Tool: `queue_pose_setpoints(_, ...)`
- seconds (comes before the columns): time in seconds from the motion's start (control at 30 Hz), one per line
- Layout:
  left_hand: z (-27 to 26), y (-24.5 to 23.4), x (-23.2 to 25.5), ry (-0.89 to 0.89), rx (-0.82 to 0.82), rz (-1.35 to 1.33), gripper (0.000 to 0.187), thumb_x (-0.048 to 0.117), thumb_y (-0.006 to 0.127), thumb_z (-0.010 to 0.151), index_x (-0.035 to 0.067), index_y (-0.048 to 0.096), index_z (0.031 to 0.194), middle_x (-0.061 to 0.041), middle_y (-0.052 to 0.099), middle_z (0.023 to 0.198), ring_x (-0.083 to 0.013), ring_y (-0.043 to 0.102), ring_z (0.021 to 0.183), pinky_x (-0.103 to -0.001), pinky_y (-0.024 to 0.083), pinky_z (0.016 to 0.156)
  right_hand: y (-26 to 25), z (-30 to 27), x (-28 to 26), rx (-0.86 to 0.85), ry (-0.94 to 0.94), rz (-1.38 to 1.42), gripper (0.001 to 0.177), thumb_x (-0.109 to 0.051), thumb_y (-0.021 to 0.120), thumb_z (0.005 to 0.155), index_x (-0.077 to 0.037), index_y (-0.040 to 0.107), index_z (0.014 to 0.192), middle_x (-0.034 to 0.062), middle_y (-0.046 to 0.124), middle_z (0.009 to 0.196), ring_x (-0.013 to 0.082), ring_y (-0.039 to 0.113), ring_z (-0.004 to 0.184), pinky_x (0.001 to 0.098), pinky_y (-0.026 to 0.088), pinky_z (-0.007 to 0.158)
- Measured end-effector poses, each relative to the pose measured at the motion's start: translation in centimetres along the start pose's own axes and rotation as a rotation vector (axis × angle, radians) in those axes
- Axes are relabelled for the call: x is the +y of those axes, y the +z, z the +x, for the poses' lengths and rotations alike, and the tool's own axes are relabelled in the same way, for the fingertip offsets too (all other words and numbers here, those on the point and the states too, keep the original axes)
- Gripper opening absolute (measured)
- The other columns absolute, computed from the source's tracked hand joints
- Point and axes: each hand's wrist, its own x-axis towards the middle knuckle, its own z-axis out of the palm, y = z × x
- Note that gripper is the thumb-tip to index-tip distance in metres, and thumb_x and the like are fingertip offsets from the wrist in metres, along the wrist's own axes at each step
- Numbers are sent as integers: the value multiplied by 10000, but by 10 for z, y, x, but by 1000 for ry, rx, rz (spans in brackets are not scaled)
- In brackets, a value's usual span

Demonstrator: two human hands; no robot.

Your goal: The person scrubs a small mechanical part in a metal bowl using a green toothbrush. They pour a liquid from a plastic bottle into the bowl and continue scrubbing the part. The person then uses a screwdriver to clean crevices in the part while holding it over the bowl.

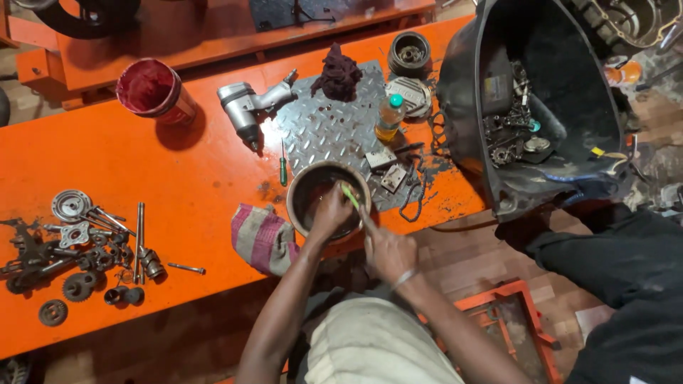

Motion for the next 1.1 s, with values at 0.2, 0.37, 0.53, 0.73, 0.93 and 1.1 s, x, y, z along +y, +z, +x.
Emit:
queue_pose_setpoints(0.2, 5, 4, 4, 37, 68, -102, 297, 228, 755, 871, 76, 601, 1074, -194, 730, 953, -393, 724, 891, -482, 559, 756, 3, -12, -2, 26, 6, -54, 693, -270, 679, 852, -260, 484, 1517, 96, 678, 616, 291, 662, 484, 463, 543, 470)
queue_pose_setpoints(0.37, 3, 14, -3, 44, 60, -149, 272, 195, 760, 872, 76, 622, 1075, -174, 737, 951, -359, 733, 880, -460, 566, 761, 9, -3, -2, 29, -4, -102, 681, -284, 682, 878, -268, 478, 1528, 68, 672, 616, 263, 647, 484, 452, 528, 448)
queue_pose_setpoints(0.53, 9, 15, -9, -19, 42, -249, 279, 210, 772, 876, 67, 617, 1060, -151, 745, 936, -299, 762, 869, -419, 583, 767, 0, -3, -13, -17, -27, -208, 718, -308, 689, 867, -251, 453, 1543, 67, 658, 589, 248, 638, 443, 441, 522, 411)
queue_pose_setpoints(0.73, 14, 15, -18, -4, 98, -247, 314, 249, 754, 896, 53, 636, 1111, -172, 745, 1017, -339, 735, 955, -428, 567, 817, 10, 40, -4, -12, 4, -172, 642, -269, 636, 920, -231, 476, 1541, 99, 686, 634, 285, 665, 488, 449, 531, 436)
queue_pose_setpoints(0.93, 24, 27, -73, 156, 232, -694, 398, 315, 663, 1035, -62, 617, 1152, -182, 633, 1077, -293, 569, 988, -398, 470, 861, 83, 54, 14, -268, 130, -128, 477, -290, 516, 982, -340, 548, 1455, 183, 732, 779, 370, 726, 692, 529, 570, 603)
queue_pose_setpoints(1.1, 15, 1, -38, -288, 165, -1554, 339, 314, 469, 1086, 93, 622, 879, -43, 612, 835, -147, 516, 743, -301, 443, 699, 75, 47, -3, -405, 208, -48, 420, -295, 485, 1016, -350, 579, 1421, 173, 738, 834, 371, 730, 761, 537, 578, 695)
